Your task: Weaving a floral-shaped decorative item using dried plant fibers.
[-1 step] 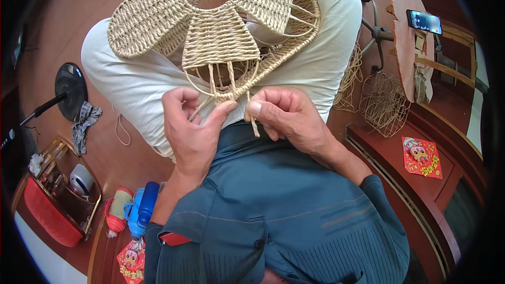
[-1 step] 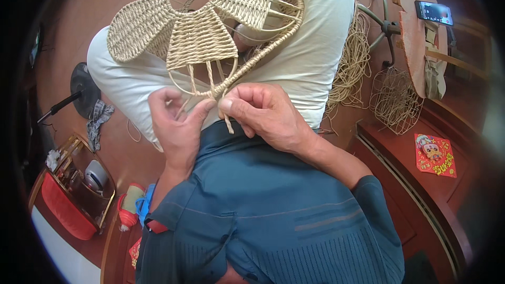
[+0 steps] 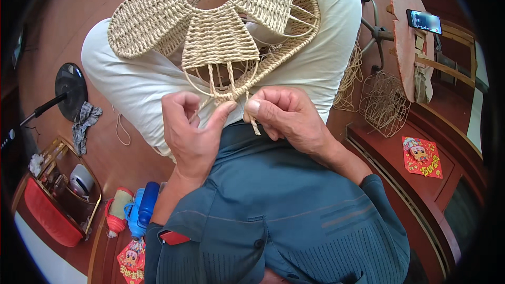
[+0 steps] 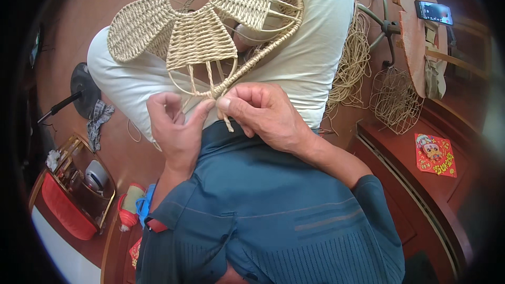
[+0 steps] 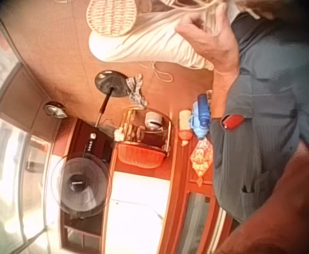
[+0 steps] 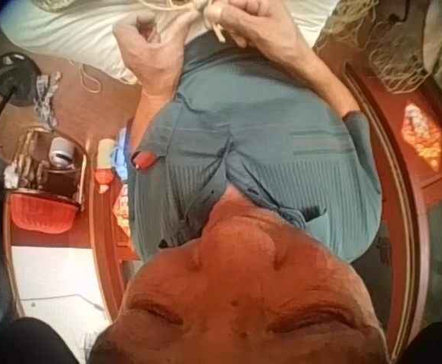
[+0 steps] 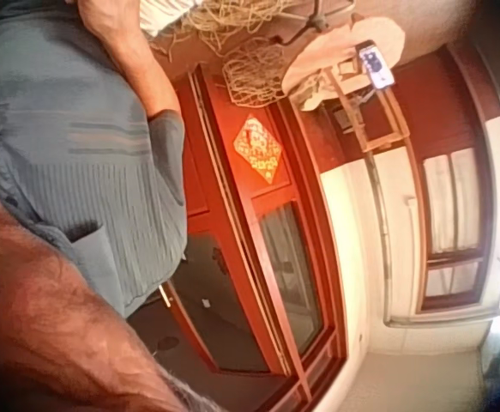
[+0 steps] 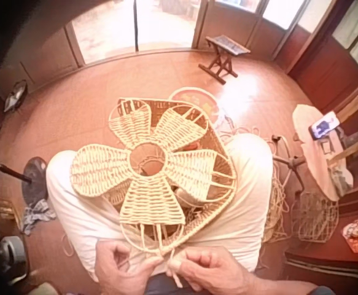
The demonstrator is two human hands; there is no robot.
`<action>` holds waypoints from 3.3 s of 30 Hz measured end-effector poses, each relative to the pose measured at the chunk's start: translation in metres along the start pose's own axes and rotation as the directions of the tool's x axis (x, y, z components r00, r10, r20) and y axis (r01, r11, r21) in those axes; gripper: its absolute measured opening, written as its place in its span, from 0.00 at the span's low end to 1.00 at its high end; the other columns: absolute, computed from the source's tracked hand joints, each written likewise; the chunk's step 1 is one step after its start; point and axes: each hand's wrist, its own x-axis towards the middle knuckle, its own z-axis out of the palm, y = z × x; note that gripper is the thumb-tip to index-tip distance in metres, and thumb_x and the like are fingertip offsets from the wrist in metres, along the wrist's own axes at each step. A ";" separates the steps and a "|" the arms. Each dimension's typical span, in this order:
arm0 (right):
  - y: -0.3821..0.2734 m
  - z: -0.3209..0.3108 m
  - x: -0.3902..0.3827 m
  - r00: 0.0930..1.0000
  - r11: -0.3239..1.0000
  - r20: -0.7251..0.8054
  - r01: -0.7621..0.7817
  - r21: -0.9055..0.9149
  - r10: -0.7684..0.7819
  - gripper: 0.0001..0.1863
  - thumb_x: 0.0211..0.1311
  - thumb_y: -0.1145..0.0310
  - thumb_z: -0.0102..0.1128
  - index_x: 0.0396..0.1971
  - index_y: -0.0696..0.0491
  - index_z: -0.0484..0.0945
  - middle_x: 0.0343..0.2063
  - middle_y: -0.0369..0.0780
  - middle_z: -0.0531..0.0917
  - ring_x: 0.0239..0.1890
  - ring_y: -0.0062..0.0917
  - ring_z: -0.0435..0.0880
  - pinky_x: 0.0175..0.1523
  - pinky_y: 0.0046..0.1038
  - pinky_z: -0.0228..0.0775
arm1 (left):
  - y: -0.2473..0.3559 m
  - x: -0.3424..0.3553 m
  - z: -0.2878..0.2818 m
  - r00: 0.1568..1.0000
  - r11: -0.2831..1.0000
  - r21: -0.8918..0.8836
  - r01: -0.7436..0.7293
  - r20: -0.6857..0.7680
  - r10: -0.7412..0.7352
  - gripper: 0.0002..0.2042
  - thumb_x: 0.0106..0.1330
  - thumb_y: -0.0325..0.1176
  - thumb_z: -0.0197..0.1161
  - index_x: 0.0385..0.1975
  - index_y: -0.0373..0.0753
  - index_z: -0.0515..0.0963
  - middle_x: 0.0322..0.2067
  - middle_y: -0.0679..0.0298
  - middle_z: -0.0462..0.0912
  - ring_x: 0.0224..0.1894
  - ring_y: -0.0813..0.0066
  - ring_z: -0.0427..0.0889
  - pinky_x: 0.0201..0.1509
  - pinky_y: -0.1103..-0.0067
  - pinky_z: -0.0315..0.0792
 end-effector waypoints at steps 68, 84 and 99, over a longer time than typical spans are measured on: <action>0.052 -0.038 0.058 0.556 0.215 0.291 0.672 -0.709 -0.779 0.15 0.70 0.75 0.74 0.50 0.53 0.77 0.45 0.44 0.86 0.48 0.41 0.90 0.52 0.37 0.83 | 0.011 0.022 -0.001 0.975 0.996 -0.043 -0.074 0.205 0.081 0.04 0.71 0.24 0.75 0.42 0.35 0.90 0.31 0.74 0.77 0.29 0.88 0.67 0.33 0.84 0.61; 0.054 -0.025 0.057 0.599 0.372 0.134 0.641 -0.671 -0.790 0.15 0.67 0.82 0.72 0.50 0.55 0.80 0.43 0.43 0.87 0.42 0.38 0.89 0.48 0.35 0.81 | 0.024 0.034 0.010 0.927 0.893 0.266 -0.363 0.203 0.316 0.06 0.67 0.23 0.77 0.41 0.38 0.90 0.28 0.67 0.76 0.25 0.80 0.72 0.31 0.77 0.68; 0.055 -0.022 0.053 0.471 0.154 0.197 0.607 -0.779 -0.860 0.10 0.65 0.77 0.74 0.45 0.56 0.87 0.46 0.42 0.88 0.42 0.37 0.91 0.45 0.34 0.86 | 0.011 0.045 0.010 0.970 0.975 0.074 -0.209 0.141 0.197 0.05 0.70 0.25 0.76 0.43 0.36 0.89 0.31 0.68 0.81 0.29 0.85 0.76 0.33 0.80 0.71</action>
